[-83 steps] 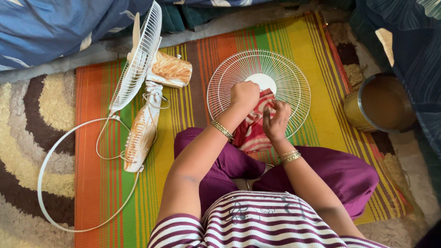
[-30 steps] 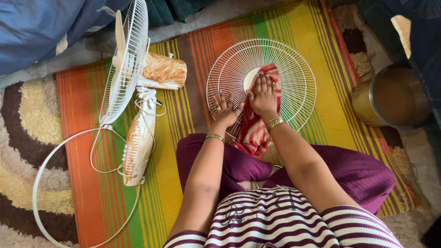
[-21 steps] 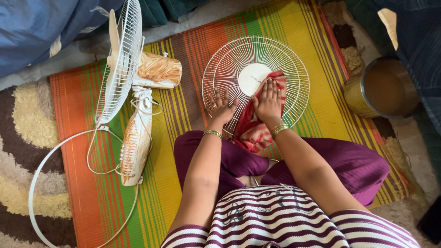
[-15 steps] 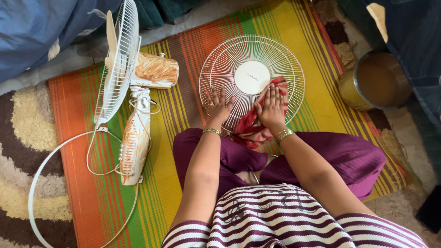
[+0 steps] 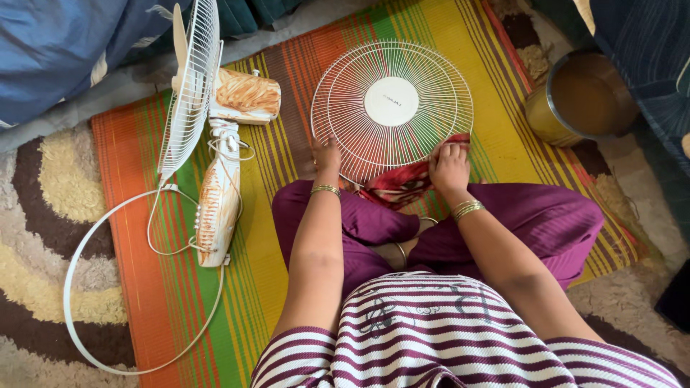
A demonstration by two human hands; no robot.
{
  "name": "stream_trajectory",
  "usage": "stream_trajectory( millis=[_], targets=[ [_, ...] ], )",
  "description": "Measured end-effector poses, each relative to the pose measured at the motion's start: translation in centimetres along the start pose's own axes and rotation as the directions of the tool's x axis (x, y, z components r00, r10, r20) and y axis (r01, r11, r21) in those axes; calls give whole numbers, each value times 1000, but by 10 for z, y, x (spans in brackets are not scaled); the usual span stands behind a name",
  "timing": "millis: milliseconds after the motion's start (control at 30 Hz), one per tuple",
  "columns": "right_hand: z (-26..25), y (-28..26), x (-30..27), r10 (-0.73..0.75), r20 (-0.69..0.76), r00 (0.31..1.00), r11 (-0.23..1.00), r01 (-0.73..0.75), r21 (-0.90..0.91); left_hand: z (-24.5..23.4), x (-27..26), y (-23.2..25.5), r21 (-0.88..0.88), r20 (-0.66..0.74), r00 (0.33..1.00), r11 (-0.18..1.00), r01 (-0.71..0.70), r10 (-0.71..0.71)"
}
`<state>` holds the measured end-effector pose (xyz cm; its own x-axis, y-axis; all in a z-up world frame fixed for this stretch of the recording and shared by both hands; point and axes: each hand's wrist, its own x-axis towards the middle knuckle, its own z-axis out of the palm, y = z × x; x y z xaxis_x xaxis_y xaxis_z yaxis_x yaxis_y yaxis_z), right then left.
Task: The person wipes the front grille of a stand fan with a cloth while sitting on the floor.
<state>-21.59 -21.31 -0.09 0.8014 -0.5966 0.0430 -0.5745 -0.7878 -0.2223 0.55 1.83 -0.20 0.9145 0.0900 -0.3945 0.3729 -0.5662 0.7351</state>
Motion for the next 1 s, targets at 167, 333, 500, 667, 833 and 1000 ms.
stream_trajectory(
  millis=[167, 333, 500, 667, 833, 1000],
  targets=[
    [-12, -13, 6, 51, -75, 996, 617, 27, 787, 1, 0, -8, -199, -57, 998, 980, 13, -25],
    [-57, -18, -19, -158, -1, 987, -148, -22, 989, 11, 14, -20, -273, -85, 996, 960, -60, 38],
    [-148, -36, -53, -120, -9, 993, -448, -46, 893, 20, 26, -25, 62, -43, 998, 997, 44, -41],
    [-229, -22, -38, 15, -347, 938, -387, 326, 862, 21, 23, -21, 149, 12, 998, 987, 63, -65],
    [-291, -28, 14, 116, -602, 790, -331, 602, 726, 18, -9, 0, 432, 149, 923, 816, -383, 354],
    [-300, -24, 78, 45, -614, 788, -208, 609, 766, 19, -35, 22, 482, 497, 721, 538, -692, 483]
  ],
)
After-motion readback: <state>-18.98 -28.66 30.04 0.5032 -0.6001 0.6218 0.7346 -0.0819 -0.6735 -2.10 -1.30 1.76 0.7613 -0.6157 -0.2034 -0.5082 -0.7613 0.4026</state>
